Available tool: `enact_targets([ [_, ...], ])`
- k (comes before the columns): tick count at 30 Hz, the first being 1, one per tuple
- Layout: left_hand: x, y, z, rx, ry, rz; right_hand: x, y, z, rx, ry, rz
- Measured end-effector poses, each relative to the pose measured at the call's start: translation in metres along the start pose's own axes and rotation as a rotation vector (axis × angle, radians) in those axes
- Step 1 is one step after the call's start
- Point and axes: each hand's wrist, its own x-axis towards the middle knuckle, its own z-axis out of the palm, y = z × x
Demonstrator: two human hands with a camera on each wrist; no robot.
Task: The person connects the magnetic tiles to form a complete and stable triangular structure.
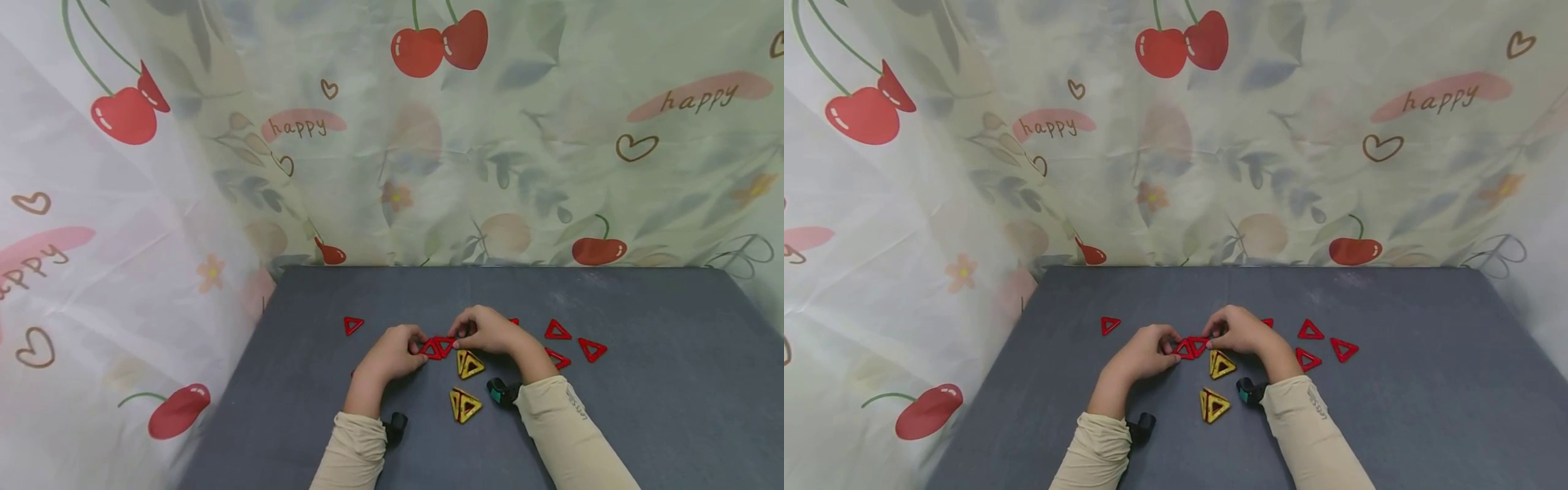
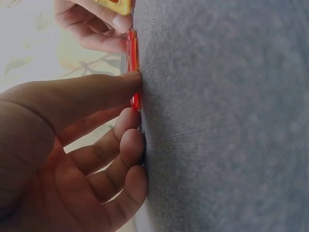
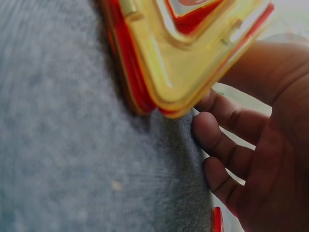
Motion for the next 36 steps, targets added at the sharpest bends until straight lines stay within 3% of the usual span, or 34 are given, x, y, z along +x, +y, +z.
enact_targets([
  [16, 0.001, -0.001, 0.001, 0.012, -0.002, -0.002, -0.003, -0.004, -0.002, 0.079, -0.015, -0.029],
  [24, 0.002, -0.003, 0.001, 0.01, -0.004, -0.004, -0.002, -0.01, -0.001, 0.148, -0.014, -0.101],
  [36, 0.001, -0.005, -0.001, -0.014, -0.008, 0.023, -0.001, -0.017, 0.005, 0.186, -0.021, -0.125],
])
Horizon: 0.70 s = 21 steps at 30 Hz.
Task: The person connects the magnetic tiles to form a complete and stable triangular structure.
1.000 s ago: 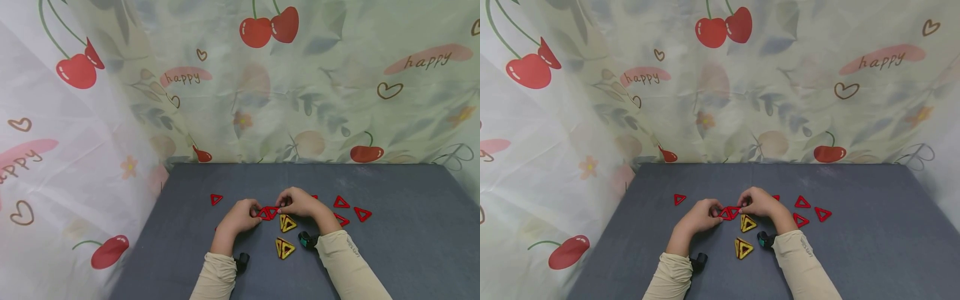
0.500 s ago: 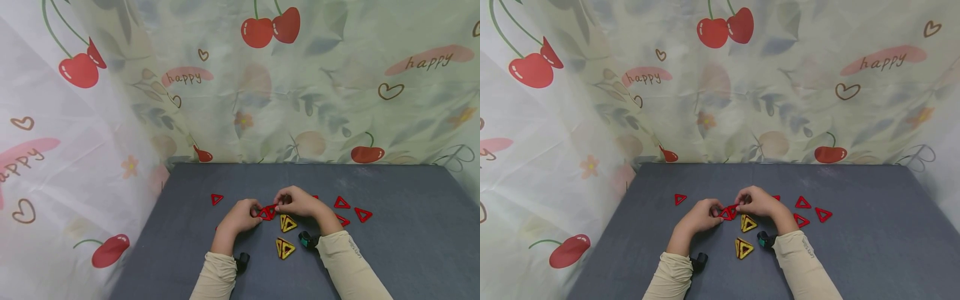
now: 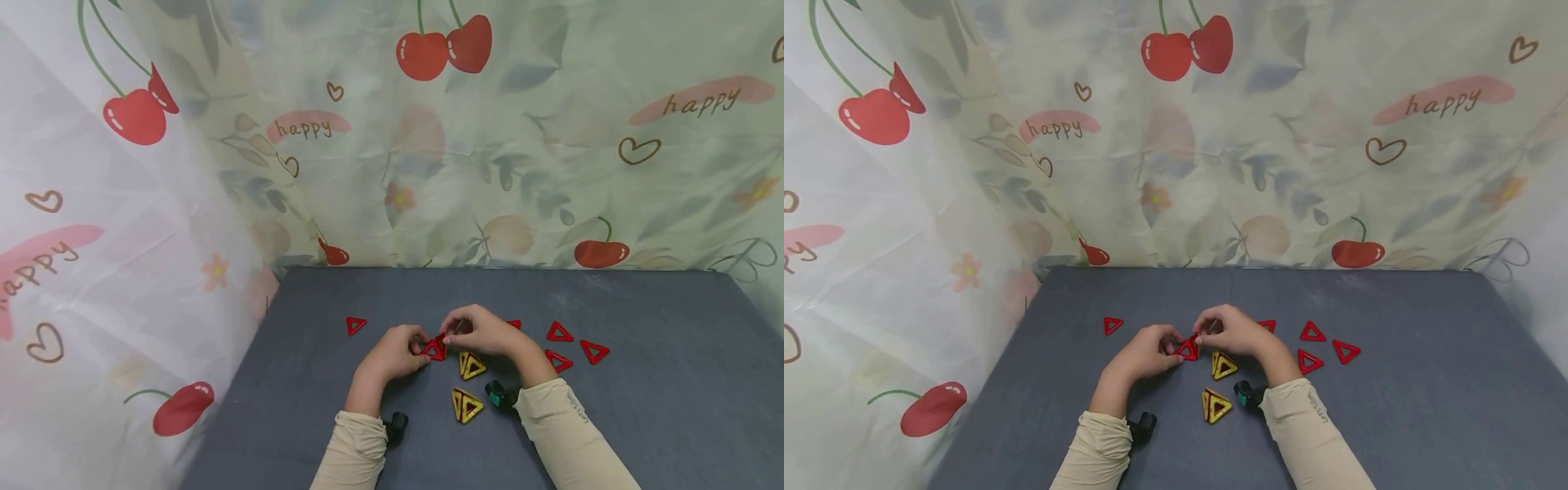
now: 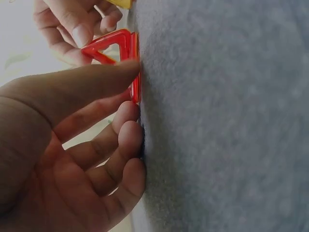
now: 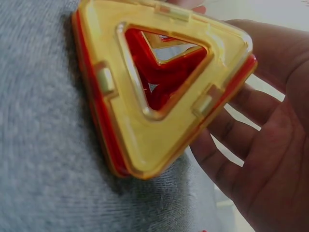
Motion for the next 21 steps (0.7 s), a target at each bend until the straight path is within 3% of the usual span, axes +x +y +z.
enact_targets([
  [7, 0.0, -0.009, -0.011, -0.051, 0.025, 0.031, 0.0, 0.001, 0.001, -0.003, 0.006, -0.008],
  [15, -0.009, -0.029, -0.032, 0.019, 0.311, -0.092, 0.0, -0.002, 0.001, -0.023, 0.006, 0.007],
  [21, -0.019, -0.051, -0.051, -0.013, 0.416, -0.162, -0.001, -0.002, 0.0, -0.034, 0.003, 0.003],
])
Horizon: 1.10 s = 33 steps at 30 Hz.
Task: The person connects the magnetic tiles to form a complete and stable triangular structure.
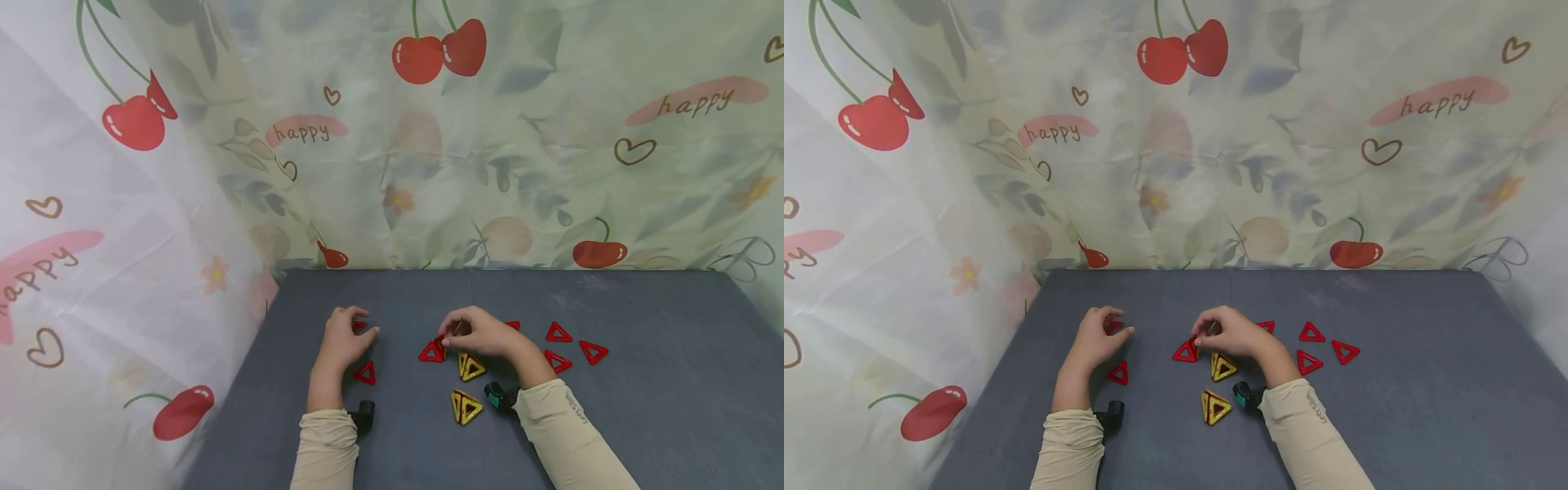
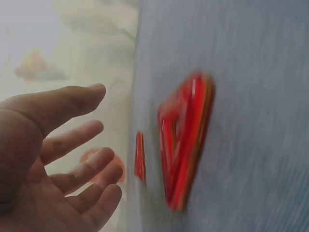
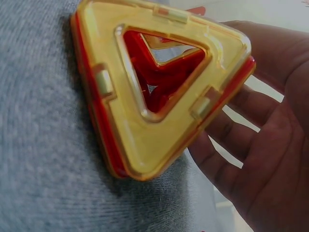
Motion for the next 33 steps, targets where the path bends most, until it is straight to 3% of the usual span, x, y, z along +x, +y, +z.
enact_targets([
  [7, 0.001, -0.018, -0.01, -0.029, 0.001, -0.058, 0.0, 0.0, -0.001, -0.005, -0.002, 0.001],
  [18, 0.007, -0.024, -0.004, 0.131, -0.07, -0.11, -0.001, 0.001, -0.002, 0.002, -0.003, -0.026],
  [33, 0.002, -0.021, -0.014, 0.021, -0.136, -0.078, 0.0, 0.0, -0.001, 0.018, -0.013, 0.002],
])
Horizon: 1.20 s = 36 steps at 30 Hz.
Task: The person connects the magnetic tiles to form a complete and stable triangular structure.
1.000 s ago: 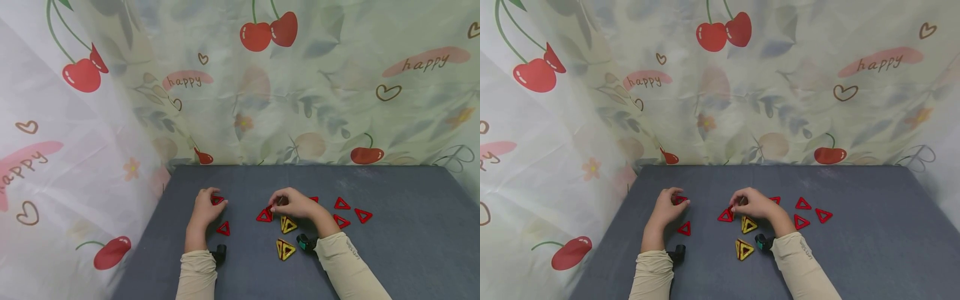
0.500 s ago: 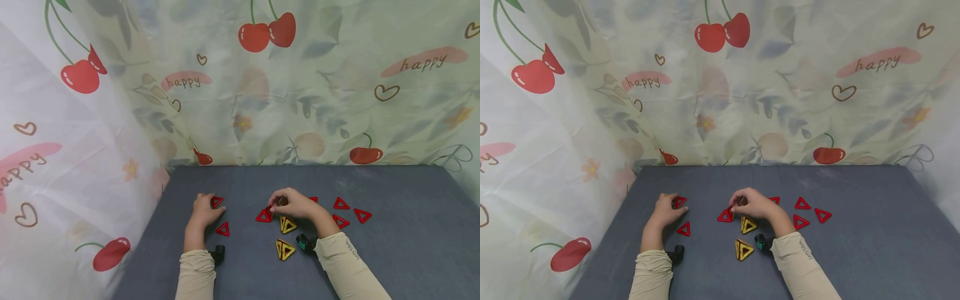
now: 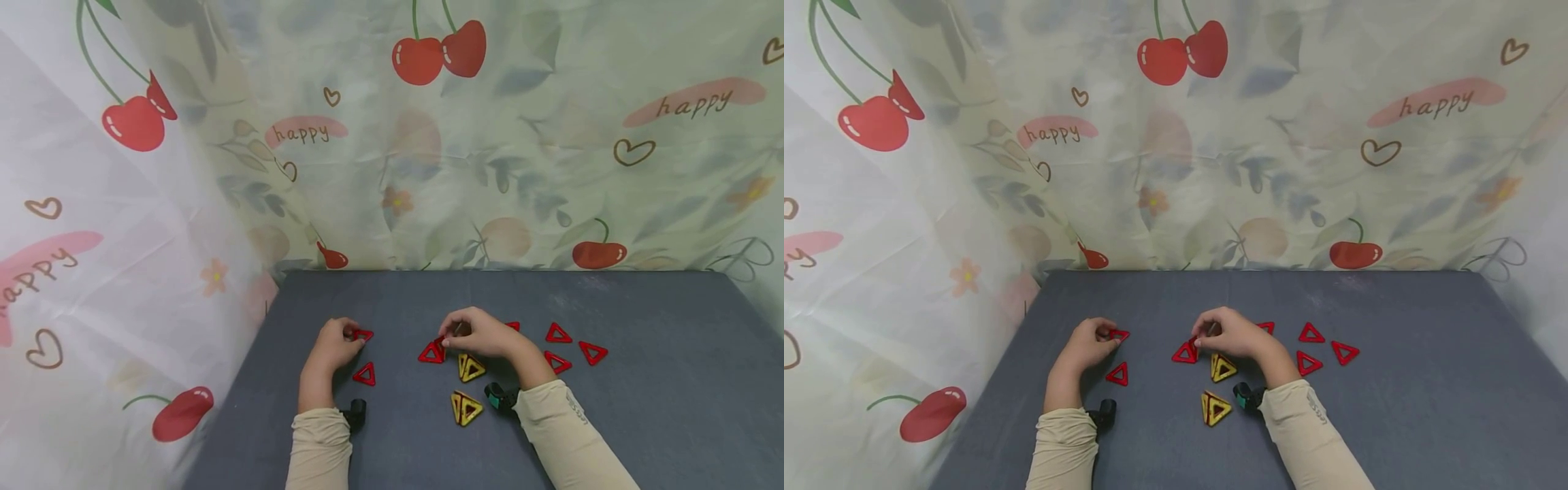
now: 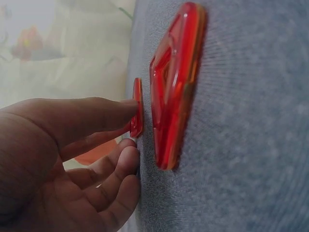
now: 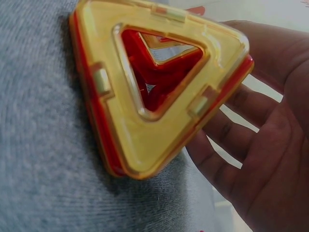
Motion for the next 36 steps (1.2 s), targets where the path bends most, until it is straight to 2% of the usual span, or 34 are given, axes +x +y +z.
enact_targets([
  [11, -0.001, 0.006, 0.007, 0.005, 0.001, 0.012, -0.001, -0.002, 0.003, -0.005, 0.001, 0.005],
  [19, -0.002, 0.011, 0.011, -0.001, -0.018, -0.036, -0.001, -0.002, 0.004, 0.003, -0.003, 0.01],
  [27, -0.001, 0.014, 0.011, -0.007, -0.011, -0.03, 0.0, -0.004, 0.002, -0.005, -0.001, 0.013],
  [32, -0.001, 0.02, 0.013, -0.016, -0.032, -0.054, 0.001, -0.003, 0.002, -0.011, 0.001, 0.007],
  [36, -0.002, 0.023, 0.016, -0.017, -0.038, -0.044, 0.0, -0.002, 0.002, -0.004, 0.002, 0.008],
])
